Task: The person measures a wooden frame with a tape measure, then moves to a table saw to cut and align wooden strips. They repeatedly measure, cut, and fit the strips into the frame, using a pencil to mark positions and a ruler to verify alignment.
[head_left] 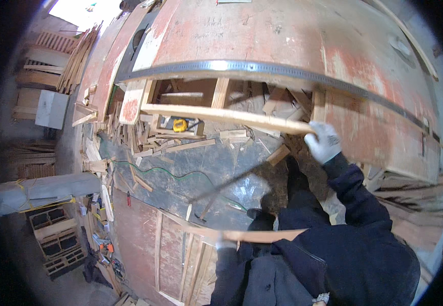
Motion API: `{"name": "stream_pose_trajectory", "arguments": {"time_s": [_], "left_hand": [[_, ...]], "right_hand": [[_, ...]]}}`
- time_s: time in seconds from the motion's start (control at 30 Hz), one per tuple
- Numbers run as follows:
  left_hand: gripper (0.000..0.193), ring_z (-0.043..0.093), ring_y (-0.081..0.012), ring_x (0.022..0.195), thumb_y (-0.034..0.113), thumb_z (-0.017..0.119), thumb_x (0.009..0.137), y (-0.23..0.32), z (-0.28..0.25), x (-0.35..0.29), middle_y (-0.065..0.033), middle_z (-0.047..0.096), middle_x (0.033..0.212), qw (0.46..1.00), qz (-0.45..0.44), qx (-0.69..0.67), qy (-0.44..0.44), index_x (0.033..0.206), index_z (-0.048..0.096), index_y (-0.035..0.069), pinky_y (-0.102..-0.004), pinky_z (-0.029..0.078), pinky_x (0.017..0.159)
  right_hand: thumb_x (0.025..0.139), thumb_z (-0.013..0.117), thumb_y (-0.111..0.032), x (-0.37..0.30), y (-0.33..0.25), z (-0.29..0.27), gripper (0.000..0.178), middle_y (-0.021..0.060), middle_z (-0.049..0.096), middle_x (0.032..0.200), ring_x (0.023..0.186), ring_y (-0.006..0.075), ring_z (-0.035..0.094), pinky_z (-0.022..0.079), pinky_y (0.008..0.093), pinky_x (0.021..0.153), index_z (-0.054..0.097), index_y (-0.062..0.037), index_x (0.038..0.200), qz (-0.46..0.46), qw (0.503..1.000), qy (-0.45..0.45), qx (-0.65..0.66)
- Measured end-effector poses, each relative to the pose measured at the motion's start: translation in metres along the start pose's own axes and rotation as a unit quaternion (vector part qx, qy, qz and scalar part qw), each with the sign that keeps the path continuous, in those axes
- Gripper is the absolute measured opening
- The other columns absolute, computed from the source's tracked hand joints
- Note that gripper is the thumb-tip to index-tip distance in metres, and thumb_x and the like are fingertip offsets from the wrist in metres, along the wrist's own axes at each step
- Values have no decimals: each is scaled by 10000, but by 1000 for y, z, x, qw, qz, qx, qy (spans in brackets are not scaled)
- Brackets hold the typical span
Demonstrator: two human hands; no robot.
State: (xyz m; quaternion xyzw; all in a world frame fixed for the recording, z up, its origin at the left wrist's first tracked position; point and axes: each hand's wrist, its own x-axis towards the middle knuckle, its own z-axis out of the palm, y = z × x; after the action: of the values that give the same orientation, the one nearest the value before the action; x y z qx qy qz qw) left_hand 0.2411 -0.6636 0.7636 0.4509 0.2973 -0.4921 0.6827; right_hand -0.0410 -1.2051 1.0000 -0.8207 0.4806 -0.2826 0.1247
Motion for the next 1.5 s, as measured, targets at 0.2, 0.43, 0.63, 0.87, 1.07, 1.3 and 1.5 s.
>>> {"name": "stream_pose_trajectory", "arguments": {"time_s": [0.2,0.43,0.63,0.87,1.07,1.3,1.5], "left_hand": [[532,595,-429,1209,403,579,988,-100,61,-47,-221,648,1287,999,12,-24,37,1320,577,-12,-583,452,1093],[514,594,-420,1223,352,520,1013,-158,156,-67,-216,634,1336,979,2,-78,187,1373,565,-12,-565,433,1122],[478,626,-379,1168,363,554,1013,-184,206,-53,-184,658,1290,976,18,-58,210,1347,584,23,-519,486,1048],[440,671,-348,1071,400,617,998,-195,257,-7,-141,696,1215,977,-16,-122,172,1293,617,74,-489,547,945],[417,671,-317,876,423,669,968,-216,253,1,-146,665,987,978,-16,-102,182,1158,584,62,-455,569,796],[428,683,-336,942,369,692,938,-238,136,-49,-147,692,1062,982,-39,-127,136,1216,618,53,-458,573,850],[440,678,-343,952,385,679,958,-237,2,-68,-165,690,1060,967,62,-218,115,1232,621,46,-445,562,878]], "right_hand": [[921,670,-340,167,135,20,407,179,677,1195,1197,383,594,454,511,1035,669,-57,1214,-16,996,8,-84],[947,649,-282,193,181,47,196,119,678,929,911,324,645,527,464,797,686,-89,952,-16,988,-92,-124],[952,661,-286,194,182,55,230,132,695,972,928,336,658,534,471,826,684,-63,1006,-8,990,-89,-110],[1039,530,-382,181,204,65,366,196,709,1107,1026,418,655,509,524,903,679,-80,1183,-30,985,-136,-104],[1048,517,-420,179,198,63,434,209,715,1127,1085,405,668,513,486,939,651,-67,1262,1,982,-165,-96],[794,731,-172,24,50,22,457,206,661,1035,960,398,648,525,497,881,651,-7,1213,-236,958,-161,18],[952,672,-299,-200,-52,-28,379,210,716,1104,1003,395,698,560,462,885,668,-24,1214,-98,721,-643,239]]}}
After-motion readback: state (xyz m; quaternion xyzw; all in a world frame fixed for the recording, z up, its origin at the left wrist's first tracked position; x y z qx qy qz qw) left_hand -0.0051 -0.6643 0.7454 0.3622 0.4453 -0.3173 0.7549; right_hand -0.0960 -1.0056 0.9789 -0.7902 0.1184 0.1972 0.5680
